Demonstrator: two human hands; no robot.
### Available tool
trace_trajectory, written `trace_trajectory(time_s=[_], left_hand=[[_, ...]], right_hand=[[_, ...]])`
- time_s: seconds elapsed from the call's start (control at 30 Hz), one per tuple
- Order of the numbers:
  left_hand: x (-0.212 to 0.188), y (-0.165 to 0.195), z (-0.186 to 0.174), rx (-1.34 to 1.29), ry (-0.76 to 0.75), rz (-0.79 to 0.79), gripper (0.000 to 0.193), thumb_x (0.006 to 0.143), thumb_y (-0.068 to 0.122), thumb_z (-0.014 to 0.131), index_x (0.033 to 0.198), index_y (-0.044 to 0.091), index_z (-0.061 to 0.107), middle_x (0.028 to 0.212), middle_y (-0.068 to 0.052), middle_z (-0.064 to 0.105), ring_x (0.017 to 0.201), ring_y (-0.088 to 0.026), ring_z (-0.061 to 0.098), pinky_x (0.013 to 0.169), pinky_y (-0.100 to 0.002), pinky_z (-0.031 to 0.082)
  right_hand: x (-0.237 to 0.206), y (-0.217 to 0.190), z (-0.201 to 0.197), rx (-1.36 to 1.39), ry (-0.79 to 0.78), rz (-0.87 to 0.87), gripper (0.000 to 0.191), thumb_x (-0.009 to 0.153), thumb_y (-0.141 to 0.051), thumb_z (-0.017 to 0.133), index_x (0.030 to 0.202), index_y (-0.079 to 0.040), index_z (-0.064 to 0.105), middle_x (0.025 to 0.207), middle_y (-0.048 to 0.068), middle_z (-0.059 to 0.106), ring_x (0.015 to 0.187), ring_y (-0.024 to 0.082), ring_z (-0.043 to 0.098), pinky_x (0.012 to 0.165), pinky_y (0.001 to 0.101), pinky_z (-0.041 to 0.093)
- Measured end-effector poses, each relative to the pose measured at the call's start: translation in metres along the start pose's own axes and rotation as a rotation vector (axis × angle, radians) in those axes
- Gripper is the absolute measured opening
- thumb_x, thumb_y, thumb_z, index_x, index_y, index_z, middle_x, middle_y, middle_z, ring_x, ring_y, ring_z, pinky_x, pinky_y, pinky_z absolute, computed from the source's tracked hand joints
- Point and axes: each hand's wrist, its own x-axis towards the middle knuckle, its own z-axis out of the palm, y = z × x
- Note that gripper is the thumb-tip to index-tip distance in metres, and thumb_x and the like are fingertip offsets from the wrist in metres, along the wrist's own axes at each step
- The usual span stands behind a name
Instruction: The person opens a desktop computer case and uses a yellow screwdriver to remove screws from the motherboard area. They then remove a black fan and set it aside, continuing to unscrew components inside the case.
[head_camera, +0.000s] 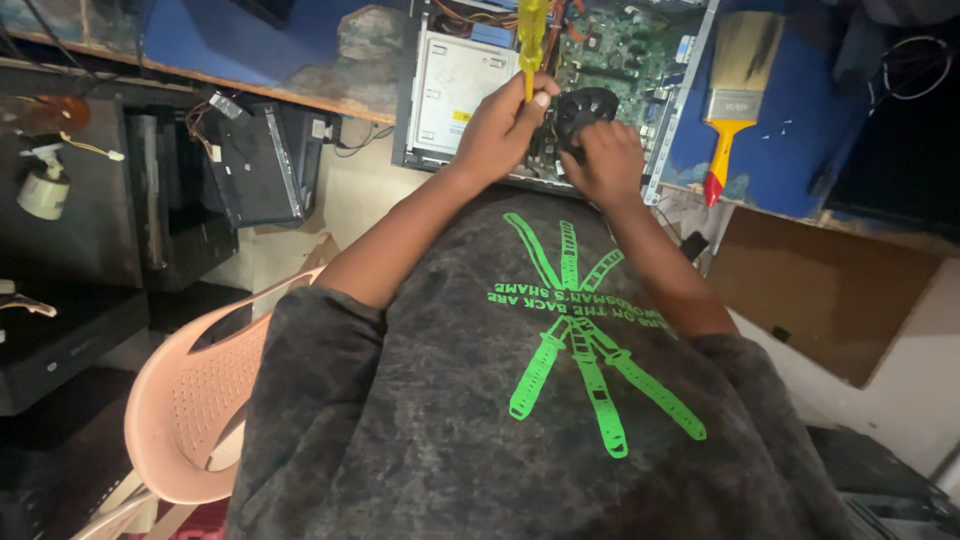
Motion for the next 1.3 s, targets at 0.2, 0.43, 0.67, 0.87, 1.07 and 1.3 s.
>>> trace_trajectory(time_s=[0.2, 0.43, 0.67, 0.87, 1.07, 1.3], left_hand=[[-0.003, -0.008, 0.003, -0.029, -0.007, 0.096, 0.018, 0.108, 0.014, 0.061, 0.124, 0.007, 0.064, 0.102, -0.007, 0.07, 0.083, -0.012, 0.065, 0.077, -0.029, 0.054], [-0.004, -0.008, 0.001, -0.054, 0.002, 0.105, 0.018, 0.108, 0.013, 0.059, 0.124, 0.006, 0.063, 0.115, -0.008, 0.069, 0.094, -0.015, 0.073, 0.082, -0.03, 0.059], [-0.007, -0.007, -0.003, -0.064, 0.062, 0.093, 0.017, 0.11, 0.013, 0.059, 0.123, 0.004, 0.065, 0.109, -0.01, 0.07, 0.097, -0.017, 0.071, 0.086, -0.031, 0.059], [-0.008, -0.005, -0.002, -0.111, 0.089, 0.182, 0.018, 0.109, 0.012, 0.059, 0.123, 0.002, 0.064, 0.119, -0.012, 0.069, 0.102, -0.018, 0.072, 0.089, -0.032, 0.06], [-0.009, -0.009, 0.002, -0.193, 0.082, 0.129, 0.017, 0.109, 0.013, 0.058, 0.121, 0.002, 0.063, 0.115, -0.01, 0.069, 0.102, -0.018, 0.074, 0.089, -0.031, 0.061], [-0.01, -0.011, 0.002, -0.128, 0.085, 0.12, 0.016, 0.109, 0.013, 0.06, 0.12, 0.002, 0.064, 0.112, -0.009, 0.07, 0.099, -0.017, 0.075, 0.085, -0.03, 0.061]], right_hand=[[-0.005, 0.002, 0.005, 0.115, 0.023, 0.01, 0.033, 0.078, -0.023, 0.089, 0.091, -0.012, 0.06, 0.088, 0.009, 0.06, 0.085, 0.033, 0.06, 0.075, 0.0457, 0.047], [-0.001, 0.0, 0.001, 0.183, -0.008, 0.034, 0.035, 0.078, -0.021, 0.09, 0.092, -0.01, 0.059, 0.087, 0.01, 0.061, 0.083, 0.034, 0.061, 0.072, 0.0451, 0.048], [0.004, -0.01, -0.003, 0.228, -0.048, 0.113, 0.031, 0.085, -0.022, 0.088, 0.093, -0.011, 0.061, 0.084, 0.008, 0.062, 0.081, 0.032, 0.063, 0.07, 0.0439, 0.049], [0.009, -0.019, -0.003, 0.294, -0.093, 0.286, 0.031, 0.082, -0.018, 0.086, 0.1, -0.009, 0.062, 0.082, 0.007, 0.061, 0.076, 0.027, 0.064, 0.066, 0.0403, 0.049], [0.005, -0.013, -0.006, 0.368, -0.105, 0.31, 0.036, 0.081, -0.016, 0.088, 0.103, -0.009, 0.062, 0.082, 0.007, 0.059, 0.078, 0.028, 0.063, 0.068, 0.04, 0.05], [-0.002, -0.001, -0.002, 0.43, -0.082, 0.245, 0.039, 0.08, -0.014, 0.089, 0.107, -0.008, 0.062, 0.087, 0.009, 0.06, 0.083, 0.03, 0.063, 0.073, 0.0414, 0.051]])
